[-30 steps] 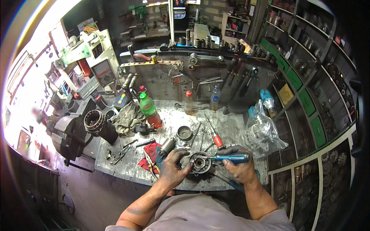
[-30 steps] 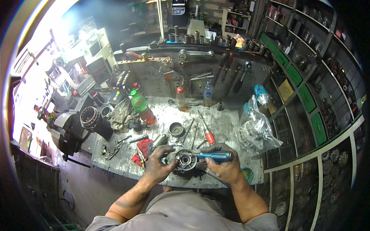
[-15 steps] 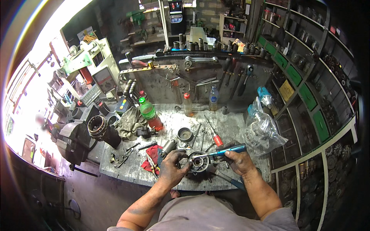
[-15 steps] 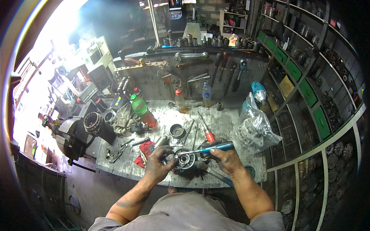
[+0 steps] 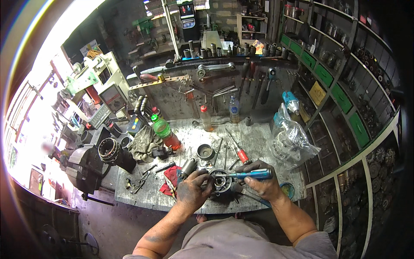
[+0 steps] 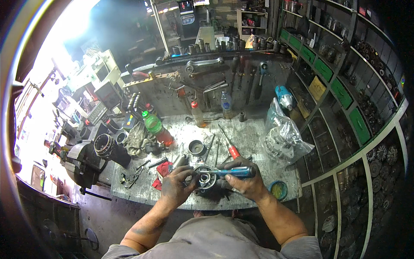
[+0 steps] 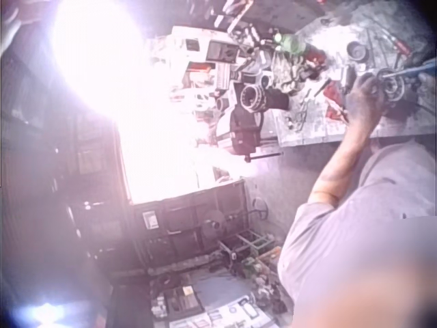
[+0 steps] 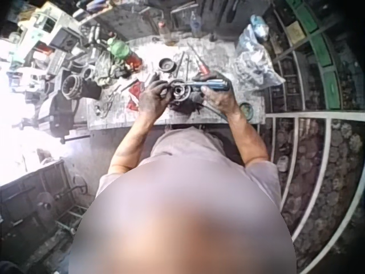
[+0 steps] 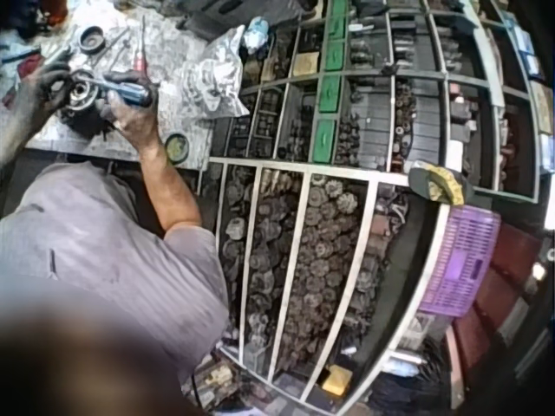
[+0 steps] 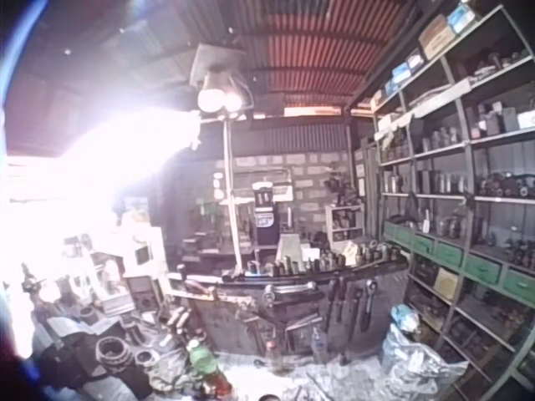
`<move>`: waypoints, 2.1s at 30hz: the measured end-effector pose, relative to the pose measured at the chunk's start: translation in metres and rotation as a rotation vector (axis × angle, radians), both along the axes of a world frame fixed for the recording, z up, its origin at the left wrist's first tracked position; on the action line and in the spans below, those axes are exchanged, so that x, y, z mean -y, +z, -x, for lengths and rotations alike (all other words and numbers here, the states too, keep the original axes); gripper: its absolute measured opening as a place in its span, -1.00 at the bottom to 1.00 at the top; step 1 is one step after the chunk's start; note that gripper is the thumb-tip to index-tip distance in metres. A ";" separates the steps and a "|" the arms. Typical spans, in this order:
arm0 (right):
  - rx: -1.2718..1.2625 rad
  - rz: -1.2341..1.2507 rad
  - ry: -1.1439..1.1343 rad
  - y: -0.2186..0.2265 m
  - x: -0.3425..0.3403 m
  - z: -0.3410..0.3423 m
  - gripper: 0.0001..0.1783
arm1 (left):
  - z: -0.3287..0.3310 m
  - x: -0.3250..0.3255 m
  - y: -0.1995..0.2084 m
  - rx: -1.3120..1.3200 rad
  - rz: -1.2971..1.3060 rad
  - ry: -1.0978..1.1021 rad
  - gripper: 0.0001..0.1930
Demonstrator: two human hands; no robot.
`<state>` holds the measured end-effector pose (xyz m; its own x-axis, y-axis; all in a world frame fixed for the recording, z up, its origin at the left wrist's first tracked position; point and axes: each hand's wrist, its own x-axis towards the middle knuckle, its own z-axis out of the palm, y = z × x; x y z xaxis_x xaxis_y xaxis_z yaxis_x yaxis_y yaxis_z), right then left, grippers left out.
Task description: The person assembles small mechanical components on a cluttered workbench in a workshop. They use a blue-handled screwdriver to tighten parts, then switch to a red-handled screwdriver to adjust another component. The person also uses a small metal tool to scrape or clean the inside of a cylindrical part. Tools and parts remain on the bench throughout.
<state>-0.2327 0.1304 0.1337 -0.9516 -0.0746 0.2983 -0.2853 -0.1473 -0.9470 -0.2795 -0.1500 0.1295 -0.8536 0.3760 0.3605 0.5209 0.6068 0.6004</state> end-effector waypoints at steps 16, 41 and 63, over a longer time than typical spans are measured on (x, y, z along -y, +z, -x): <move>0.276 0.553 -0.087 -0.026 0.014 -0.019 -0.67 | 0.008 0.011 0.002 0.015 -0.100 -0.103 -0.76; 0.099 0.452 -0.320 -0.012 0.019 -0.090 -0.64 | 0.183 -0.040 -0.114 0.503 -0.110 -0.149 -0.52; -0.228 -0.540 -0.118 0.046 0.055 -0.024 -0.75 | 0.013 0.032 -0.086 0.466 -0.548 -0.301 -0.35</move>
